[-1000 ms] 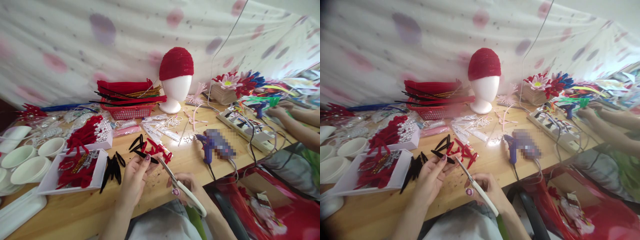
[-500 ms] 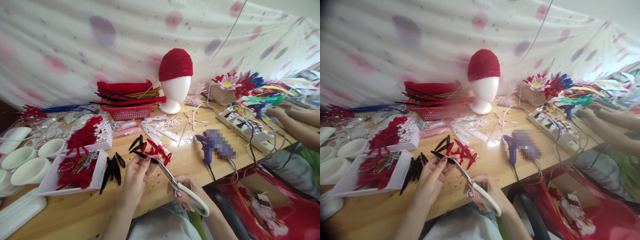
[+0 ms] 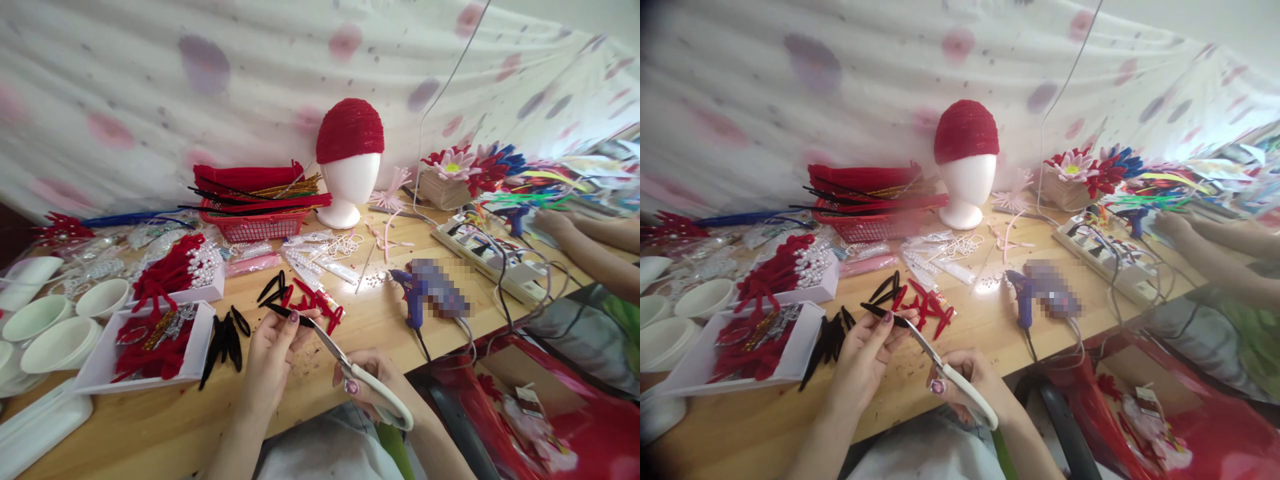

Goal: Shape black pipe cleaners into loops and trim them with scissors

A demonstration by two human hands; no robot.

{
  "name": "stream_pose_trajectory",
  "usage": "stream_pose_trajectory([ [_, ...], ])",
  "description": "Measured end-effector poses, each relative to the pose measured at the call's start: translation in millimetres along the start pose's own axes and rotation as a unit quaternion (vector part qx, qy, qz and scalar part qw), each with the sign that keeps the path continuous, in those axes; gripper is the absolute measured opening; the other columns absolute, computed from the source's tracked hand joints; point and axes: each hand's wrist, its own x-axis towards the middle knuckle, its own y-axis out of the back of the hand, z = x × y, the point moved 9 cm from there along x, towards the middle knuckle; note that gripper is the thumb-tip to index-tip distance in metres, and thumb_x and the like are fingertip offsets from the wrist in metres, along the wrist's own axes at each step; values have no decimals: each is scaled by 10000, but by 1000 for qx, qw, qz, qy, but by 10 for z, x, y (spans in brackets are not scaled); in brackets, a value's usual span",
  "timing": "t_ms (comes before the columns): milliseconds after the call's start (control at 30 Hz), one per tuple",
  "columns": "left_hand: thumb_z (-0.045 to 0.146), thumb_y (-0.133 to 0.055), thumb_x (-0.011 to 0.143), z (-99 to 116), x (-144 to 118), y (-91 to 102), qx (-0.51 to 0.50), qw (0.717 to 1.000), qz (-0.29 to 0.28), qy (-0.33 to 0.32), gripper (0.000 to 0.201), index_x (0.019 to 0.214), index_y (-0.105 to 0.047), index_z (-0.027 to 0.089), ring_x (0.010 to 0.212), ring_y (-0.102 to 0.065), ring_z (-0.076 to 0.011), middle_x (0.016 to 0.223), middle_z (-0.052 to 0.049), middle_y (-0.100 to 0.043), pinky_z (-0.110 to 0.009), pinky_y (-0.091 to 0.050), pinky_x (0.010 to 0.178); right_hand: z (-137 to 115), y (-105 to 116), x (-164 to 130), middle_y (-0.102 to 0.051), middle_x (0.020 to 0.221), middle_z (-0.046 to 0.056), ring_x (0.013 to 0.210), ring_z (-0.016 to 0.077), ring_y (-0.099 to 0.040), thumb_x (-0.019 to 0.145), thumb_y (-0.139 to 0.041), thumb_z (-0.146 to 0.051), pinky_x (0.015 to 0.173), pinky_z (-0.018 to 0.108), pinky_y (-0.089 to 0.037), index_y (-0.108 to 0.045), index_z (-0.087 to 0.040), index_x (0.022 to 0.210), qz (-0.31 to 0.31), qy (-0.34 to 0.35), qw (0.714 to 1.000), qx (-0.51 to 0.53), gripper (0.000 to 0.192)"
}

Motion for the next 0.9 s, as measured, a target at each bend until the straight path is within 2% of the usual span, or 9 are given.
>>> stream_pose_trajectory([
  [200, 350, -854, 710, 7, 40, 19, -32, 999, 18, 15, 295, 863, -698, 152, 1038, -733, -325, 951, -130, -805, -472, -559, 955, 28, 1, 13, -445, 455, -74, 346, 41, -396, 705, -785, -650, 338, 142, -322, -710, -119, 813, -1, 21, 1000, -17, 547],
  [400, 352, -844, 725, 2, 84, 91, -32, 999, 21, 5, 272, 874, -723, 159, 1097, -711, -324, 995, -132, -806, -484, -501, 1034, 33, 2, 16, -467, 521, -56, 388, 61, -438, 678, -781, -682, 362, 156, -322, -708, -118, 851, -16, 38, 999, -27, 595],
  [467, 338, -826, 748, -6, 79, 100, -39, 999, 20, 5, 236, 883, -743, 163, 1135, -693, -318, 1045, -134, -799, -478, -468, 1070, -32, 22, 7, -469, 566, -54, 436, 63, -421, 679, -794, -657, 403, 169, -325, -702, -130, 863, 6, 53, 998, -42, 566],
  [633, 320, -806, 764, -90, 56, 68, -32, 998, -5, 50, 242, 953, -790, 168, 1199, -655, -332, 1125, -148, -778, -467, -462, 1078, -241, 154, -53, -492, 672, -32, 629, 129, -430, 730, -828, -487, 581, 231, -386, -716, -167, 880, 142, 78, 969, -186, 370],
  [733, 343, -828, 741, -99, 52, 67, -20, 998, -14, 56, 279, 958, -799, 169, 1187, -660, -336, 1123, -149, -778, -462, -484, 1059, -253, 169, -59, -503, 665, -33, 638, 143, -444, 751, -808, -471, 614, 250, -392, -724, -167, 921, 159, 71, 962, -212, 358],
  [900, 341, -859, 712, -82, 63, 114, -7, 999, 0, 38, 256, 874, -797, 152, 1088, -713, -316, 984, -129, -807, -452, -518, 1027, -215, 187, -54, -500, 672, -30, 639, 147, -446, 743, -802, -476, 606, 250, -371, -718, -166, 915, 158, 62, 966, -197, 365],
])
